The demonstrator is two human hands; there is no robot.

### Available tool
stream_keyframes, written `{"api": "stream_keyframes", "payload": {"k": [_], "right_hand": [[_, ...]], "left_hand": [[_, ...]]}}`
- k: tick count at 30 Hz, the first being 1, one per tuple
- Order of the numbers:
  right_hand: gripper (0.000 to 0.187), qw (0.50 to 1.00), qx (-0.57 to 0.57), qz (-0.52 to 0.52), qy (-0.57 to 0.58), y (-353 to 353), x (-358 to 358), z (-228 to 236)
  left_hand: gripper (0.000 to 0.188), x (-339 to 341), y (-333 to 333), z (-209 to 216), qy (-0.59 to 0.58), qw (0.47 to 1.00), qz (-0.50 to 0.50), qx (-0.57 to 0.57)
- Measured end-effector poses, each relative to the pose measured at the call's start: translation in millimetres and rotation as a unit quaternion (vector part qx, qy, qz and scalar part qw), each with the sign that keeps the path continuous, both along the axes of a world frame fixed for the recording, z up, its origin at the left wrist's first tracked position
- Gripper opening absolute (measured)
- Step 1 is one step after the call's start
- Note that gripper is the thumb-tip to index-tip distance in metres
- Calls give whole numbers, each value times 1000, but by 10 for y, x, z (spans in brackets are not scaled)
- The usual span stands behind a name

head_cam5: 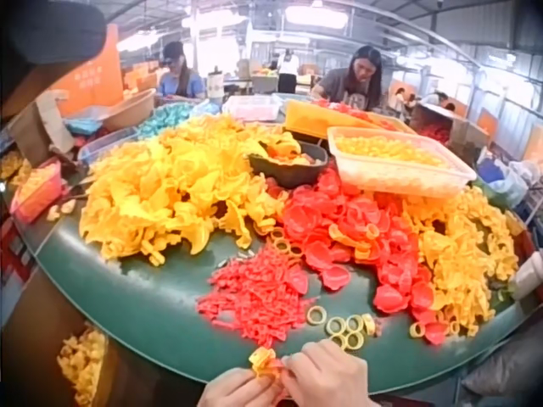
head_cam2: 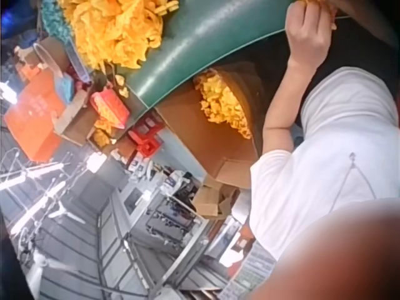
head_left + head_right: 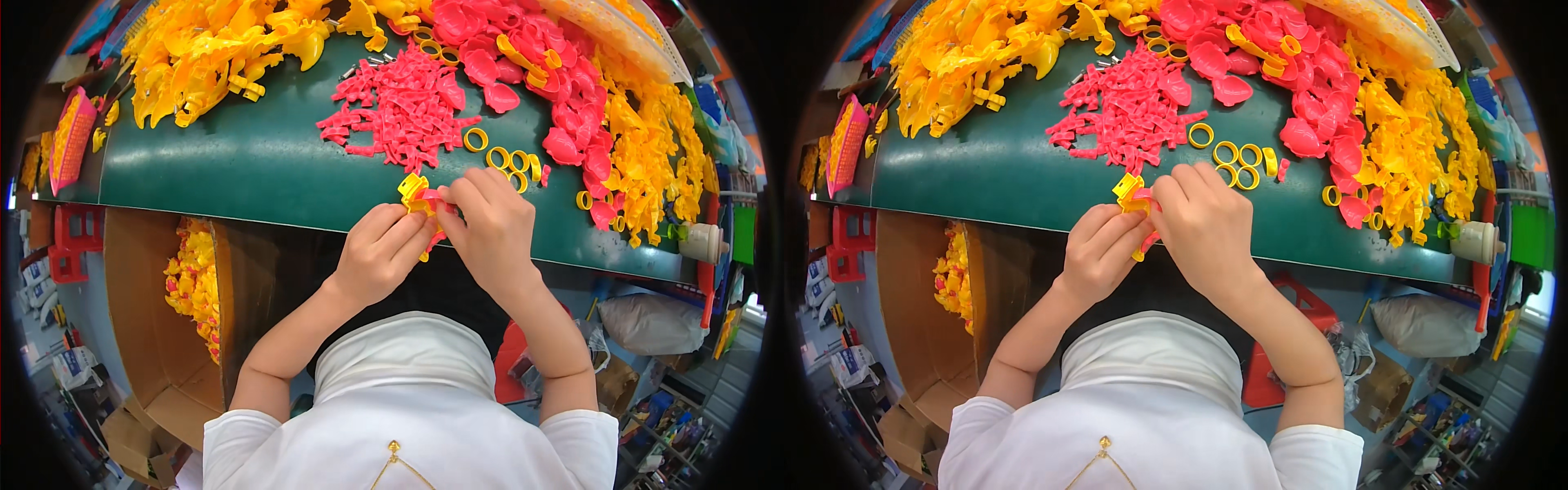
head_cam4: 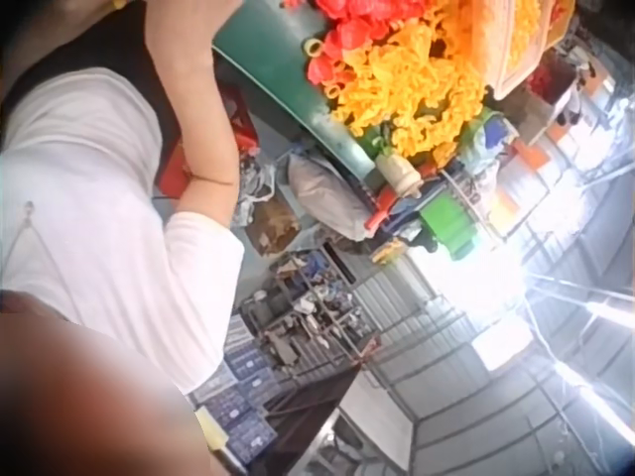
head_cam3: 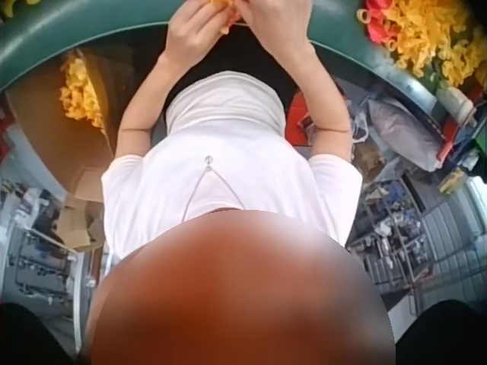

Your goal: Assembling small plastic toy chickens by attaching red components and rings to yellow bodies.

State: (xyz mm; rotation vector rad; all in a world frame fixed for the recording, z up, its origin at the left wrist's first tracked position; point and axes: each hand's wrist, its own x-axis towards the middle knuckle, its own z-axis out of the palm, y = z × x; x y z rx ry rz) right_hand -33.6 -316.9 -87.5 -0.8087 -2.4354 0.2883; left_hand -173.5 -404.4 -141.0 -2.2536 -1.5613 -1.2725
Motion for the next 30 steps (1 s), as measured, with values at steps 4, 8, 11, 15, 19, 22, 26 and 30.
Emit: {"api": "stream_keyframes", "payload": {"k": [4, 8, 11, 15, 19, 22, 26, 30], "right_hand": [[12, 999, -50, -1, -1, -76, 42, 40], [24, 985, -155, 69, 10, 111, 230, 77], [23, 959, -270, 77, -41, 240, 191, 168], [25, 987, -122, 38, 97, -24, 225, -41], [22, 976, -178, 9, 129, -32, 152, -113], [21, 966, -192, 10, 170, -2, 235, -76], [23, 970, -128, 40, 201, -67, 537, 43], [22, 965, -165, 164, 122, -146, 676, 229]], "left_hand": [[28, -23, 7, -44, 20, 1000, -7, 21], [28, -116, 66, -24, 48, 997, -50, 33], [28, -151, 119, -55, 30, 997, -62, 45], [23, -42, 202, -38, 78, 992, -35, 90], [27, -48, 177, -78, 100, 988, 1, 119], [52, 28, 138, -117, -65, 981, 35, 178], [84, 274, -192, 233, -614, 756, -94, -205], [68, 136, -155, 21, -715, 334, -358, -499]]}}
